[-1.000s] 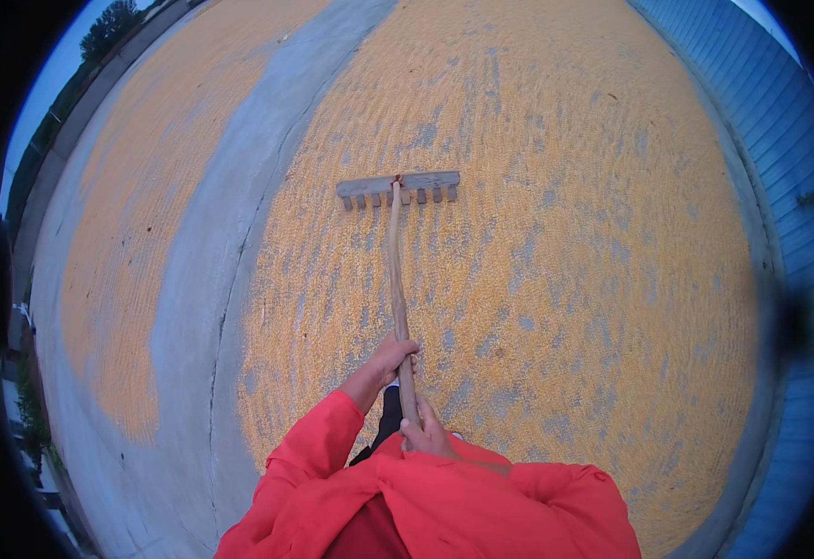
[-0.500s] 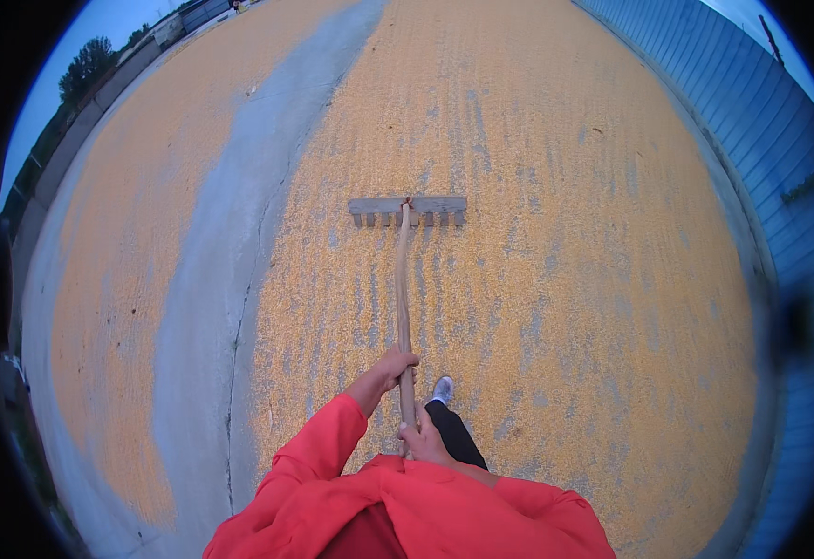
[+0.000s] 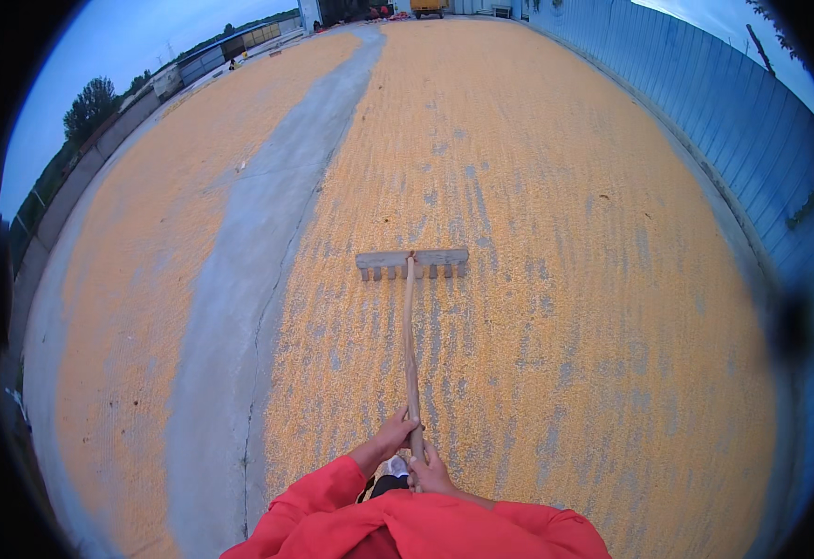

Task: The person uses a wooden rake to spread and level a large pile of yellow grain on a concrete surface. They repeatedly pull the rake across the grain to create an even layer, moving around the area to cover different sections.

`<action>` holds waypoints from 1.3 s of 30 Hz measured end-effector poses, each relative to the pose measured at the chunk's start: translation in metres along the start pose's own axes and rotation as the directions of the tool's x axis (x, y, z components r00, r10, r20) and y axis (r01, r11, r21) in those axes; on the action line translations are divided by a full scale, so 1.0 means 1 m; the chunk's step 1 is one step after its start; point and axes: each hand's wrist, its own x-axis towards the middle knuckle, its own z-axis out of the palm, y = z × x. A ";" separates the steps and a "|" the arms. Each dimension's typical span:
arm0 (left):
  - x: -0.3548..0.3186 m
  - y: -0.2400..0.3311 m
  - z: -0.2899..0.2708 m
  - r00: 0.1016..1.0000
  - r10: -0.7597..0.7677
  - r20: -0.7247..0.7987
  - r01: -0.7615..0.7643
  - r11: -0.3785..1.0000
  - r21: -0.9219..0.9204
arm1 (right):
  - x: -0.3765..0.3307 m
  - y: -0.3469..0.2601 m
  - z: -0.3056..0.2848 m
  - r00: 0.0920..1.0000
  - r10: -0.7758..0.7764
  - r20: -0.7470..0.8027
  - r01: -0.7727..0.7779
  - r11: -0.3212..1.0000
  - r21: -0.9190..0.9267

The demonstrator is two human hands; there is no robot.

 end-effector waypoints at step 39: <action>0.526 0.470 -0.533 0.525 -0.671 -0.524 0.364 0.733 -0.574 | 0.891 -0.813 0.042 0.970 -0.067 -0.232 0.051 0.996 -0.074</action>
